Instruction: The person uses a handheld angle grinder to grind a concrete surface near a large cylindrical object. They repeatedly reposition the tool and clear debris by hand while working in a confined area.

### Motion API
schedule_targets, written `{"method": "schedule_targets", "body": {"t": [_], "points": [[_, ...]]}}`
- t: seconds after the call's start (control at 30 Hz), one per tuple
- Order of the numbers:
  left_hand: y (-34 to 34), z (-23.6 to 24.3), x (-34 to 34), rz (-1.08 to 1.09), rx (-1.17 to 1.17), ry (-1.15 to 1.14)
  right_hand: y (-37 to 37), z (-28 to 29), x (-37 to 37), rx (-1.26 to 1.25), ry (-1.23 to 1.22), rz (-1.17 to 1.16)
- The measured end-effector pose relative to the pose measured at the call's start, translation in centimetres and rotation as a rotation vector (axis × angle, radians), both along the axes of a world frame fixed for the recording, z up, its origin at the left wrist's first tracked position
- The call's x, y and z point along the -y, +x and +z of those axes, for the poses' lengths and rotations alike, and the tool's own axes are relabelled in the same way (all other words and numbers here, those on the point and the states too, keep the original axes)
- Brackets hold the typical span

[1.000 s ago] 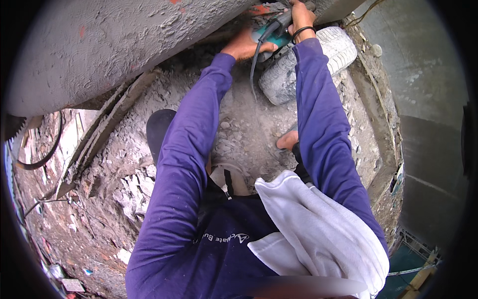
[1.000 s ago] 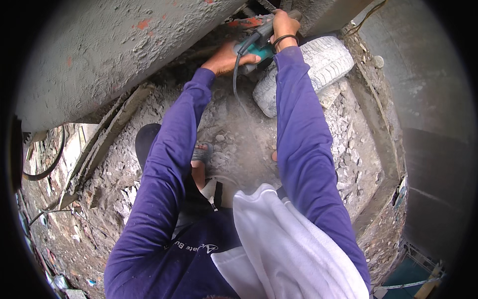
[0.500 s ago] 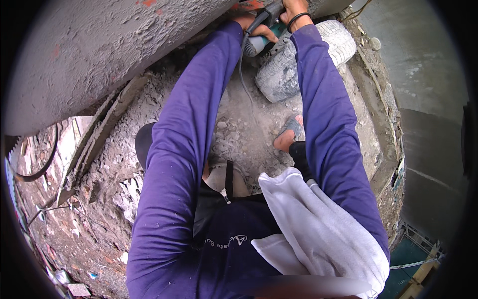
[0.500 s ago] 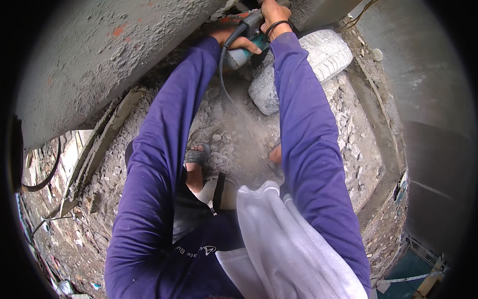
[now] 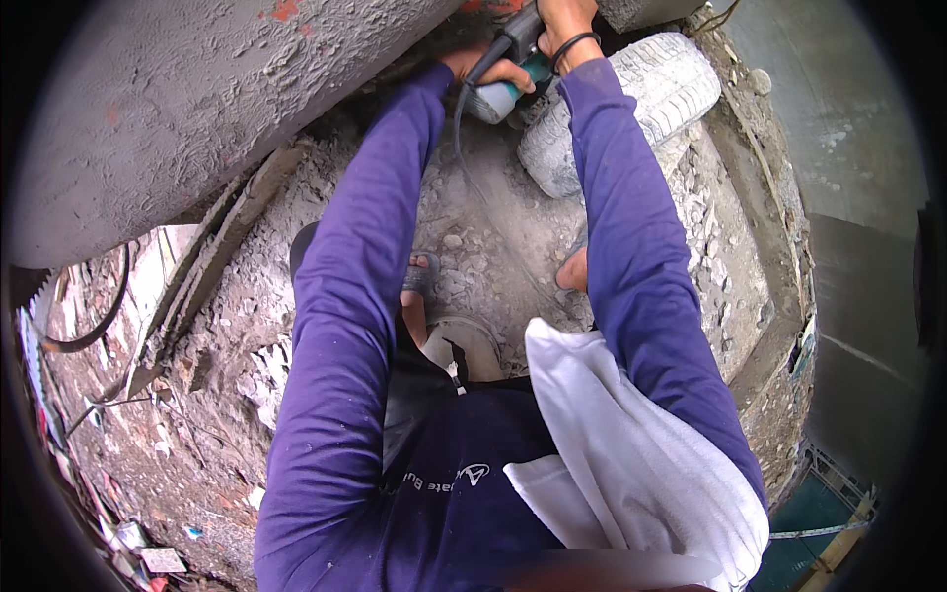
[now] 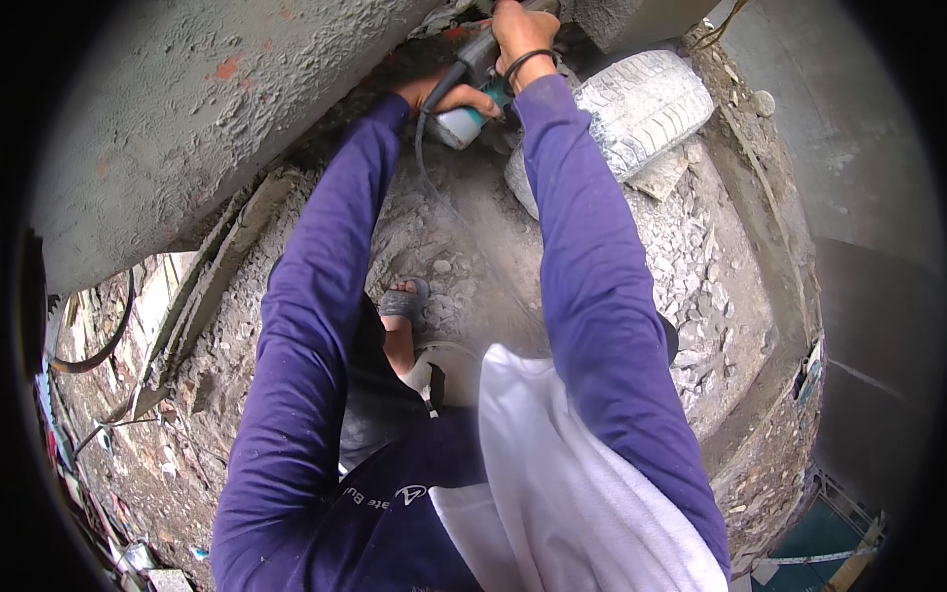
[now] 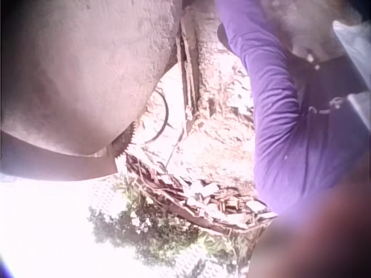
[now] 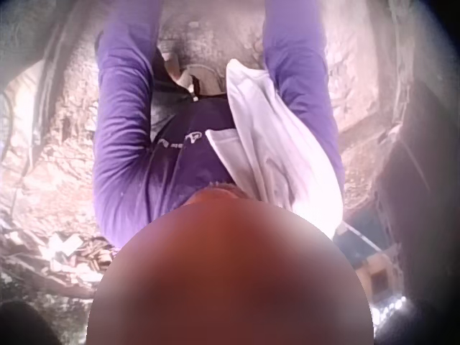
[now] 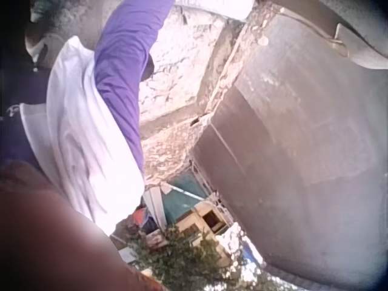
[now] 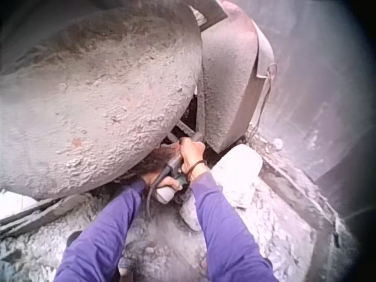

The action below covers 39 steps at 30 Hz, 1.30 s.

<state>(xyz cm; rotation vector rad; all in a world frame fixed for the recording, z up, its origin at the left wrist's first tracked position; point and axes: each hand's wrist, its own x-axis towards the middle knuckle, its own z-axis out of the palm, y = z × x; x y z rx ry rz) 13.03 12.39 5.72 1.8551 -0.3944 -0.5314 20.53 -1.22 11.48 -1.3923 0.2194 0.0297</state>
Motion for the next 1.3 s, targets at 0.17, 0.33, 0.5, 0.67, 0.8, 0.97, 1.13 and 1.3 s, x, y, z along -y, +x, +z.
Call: {"method": "schedule_targets", "body": {"t": [0.17,0.33,0.5,0.67,0.8,0.97,1.13,1.3], "points": [[-0.8,0.5,-0.2,0.050,-0.141,0.035,-0.2,-0.6,-0.3,0.002,-0.058,-0.013],[-11.9,-5.9,1.5,0.387,0.252,0.262,-13.3,-2.2,-1.2,0.062,-0.048,-0.052],[-10.3,-3.5,-2.0,0.158,0.062,0.136,-12.0,-2.2,-3.4,0.045,0.033,-0.010],[-7.9,-3.7,-3.0,0.122,0.006,0.177,-8.5,-3.6,-4.4,0.147,-0.073,-0.037],[-14.1,-7.4,-1.2,0.303,0.139,0.200,-15.9,-3.6,-3.0,0.067,-0.065,0.043],[-17.6,-9.9,1.0,0.459,0.191,0.293,-18.1,-5.5,-1.7,0.116,-0.191,-0.054],[-15.0,-8.1,-2.9,0.280,0.057,0.074,-17.8,-3.7,-4.1,0.013,-0.134,0.011],[-9.6,-6.1,-3.0,0.159,0.113,0.032,-10.2,-4.1,-4.4,0.032,-0.093,0.060]]}}
